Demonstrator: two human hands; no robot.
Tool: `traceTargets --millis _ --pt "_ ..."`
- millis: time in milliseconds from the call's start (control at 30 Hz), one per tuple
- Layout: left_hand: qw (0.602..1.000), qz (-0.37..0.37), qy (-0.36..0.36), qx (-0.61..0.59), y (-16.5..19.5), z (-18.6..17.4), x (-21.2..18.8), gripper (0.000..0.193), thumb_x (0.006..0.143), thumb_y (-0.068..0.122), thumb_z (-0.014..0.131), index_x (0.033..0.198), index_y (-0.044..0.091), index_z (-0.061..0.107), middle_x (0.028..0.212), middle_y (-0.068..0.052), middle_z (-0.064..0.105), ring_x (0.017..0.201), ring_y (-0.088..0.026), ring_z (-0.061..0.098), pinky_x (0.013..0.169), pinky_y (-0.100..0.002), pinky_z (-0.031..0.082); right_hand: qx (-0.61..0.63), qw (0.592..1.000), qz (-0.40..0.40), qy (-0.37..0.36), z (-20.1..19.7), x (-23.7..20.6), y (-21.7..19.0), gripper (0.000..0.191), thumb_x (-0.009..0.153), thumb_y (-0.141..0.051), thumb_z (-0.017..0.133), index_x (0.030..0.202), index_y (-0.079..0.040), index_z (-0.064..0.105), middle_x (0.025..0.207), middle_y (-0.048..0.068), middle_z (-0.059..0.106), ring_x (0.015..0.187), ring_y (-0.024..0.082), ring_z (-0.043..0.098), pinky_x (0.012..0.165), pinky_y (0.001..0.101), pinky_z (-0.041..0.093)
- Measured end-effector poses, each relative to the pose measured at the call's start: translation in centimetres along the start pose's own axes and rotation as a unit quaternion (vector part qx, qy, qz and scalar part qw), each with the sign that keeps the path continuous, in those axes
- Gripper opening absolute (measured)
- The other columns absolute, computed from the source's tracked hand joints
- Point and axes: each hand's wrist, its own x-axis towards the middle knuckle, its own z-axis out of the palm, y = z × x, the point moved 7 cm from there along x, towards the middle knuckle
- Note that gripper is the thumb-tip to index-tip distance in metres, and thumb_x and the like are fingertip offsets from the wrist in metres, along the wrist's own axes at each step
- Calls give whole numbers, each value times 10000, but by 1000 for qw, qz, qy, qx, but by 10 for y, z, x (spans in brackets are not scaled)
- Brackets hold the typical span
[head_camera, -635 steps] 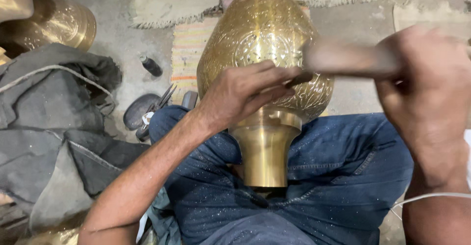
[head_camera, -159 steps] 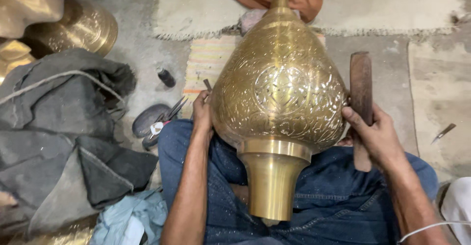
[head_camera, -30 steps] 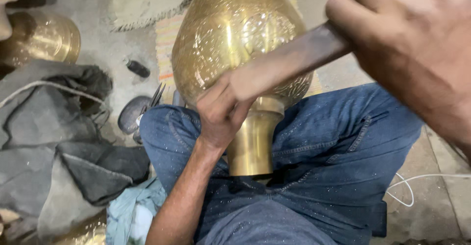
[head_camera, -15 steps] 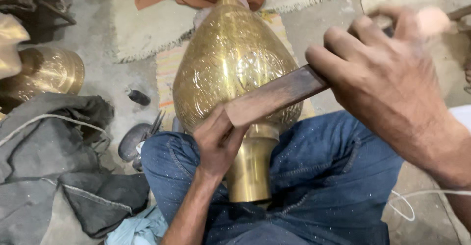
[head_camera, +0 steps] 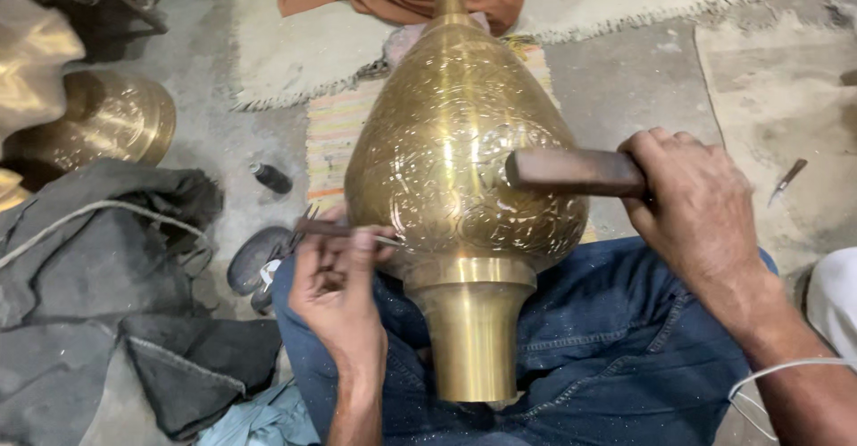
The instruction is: The person sits cross-legged on the floor with a large engraved brass vessel held between their legs. They hold a chisel against the vessel's decorated surface with one hand and strike it with a wooden mallet in the other hand, working the pattern across the brass surface.
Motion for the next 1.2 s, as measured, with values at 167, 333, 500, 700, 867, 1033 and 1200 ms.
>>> traceTargets --millis 167,333,500,700,867,1033,1200 --pt "976 100 -163 103 21 48 1 274 962 51 758 1218 -21 696 885 -56 774 790 -119 736 715 -235 581 -6 1000 20 -19 9 -4 4 304 827 -94 767 1055 -39 573 869 139 638 880 356 663 776 496 517" --pt "917 185 -305 178 35 97 19 255 955 85 785 1194 28 715 985 -41 789 819 -87 784 673 -172 654 60 994 86 -44 23 -14 12 286 867 -82 750 1069 -43 552 875 144 639 861 367 671 780 489 536" --pt "955 135 -248 95 49 82 43 278 974 44 765 1236 -15 697 992 -95 786 770 -109 717 659 -202 599 105 990 95 -18 24 -25 14 346 824 -44 729 1126 -49 562 928 161 662 873 380 682 767 480 540" --pt "985 86 -139 49 40 50 39 306 988 12 741 1280 -35 659 946 -83 783 856 -116 773 758 -233 653 74 992 104 -18 25 -35 0 283 860 -63 755 1103 -63 611 915 155 677 866 369 686 771 475 537" --pt "992 37 -113 -32 20 42 21 345 977 -11 734 1306 -53 643 963 -81 763 878 -129 751 799 -251 636 81 987 142 -2 24 -34 -1 272 1005 -157 780 1199 -57 616 981 152 679 887 352 683 755 464 531" --pt "990 13 -122 -68 9 38 13 335 984 -7 715 1305 -55 632 1021 -78 761 935 -138 759 830 -278 661 14 996 84 20 17 -30 -5 279 932 -117 780 1160 -63 628 969 144 683 917 349 684 795 455 535" --pt "990 22 -127 -50 0 35 9 319 1005 17 715 1310 -40 643 991 -105 785 918 -158 782 814 -297 693 9 998 66 -6 17 -29 -6 298 890 -102 780 1143 -52 631 949 160 683 904 368 682 775 467 536"
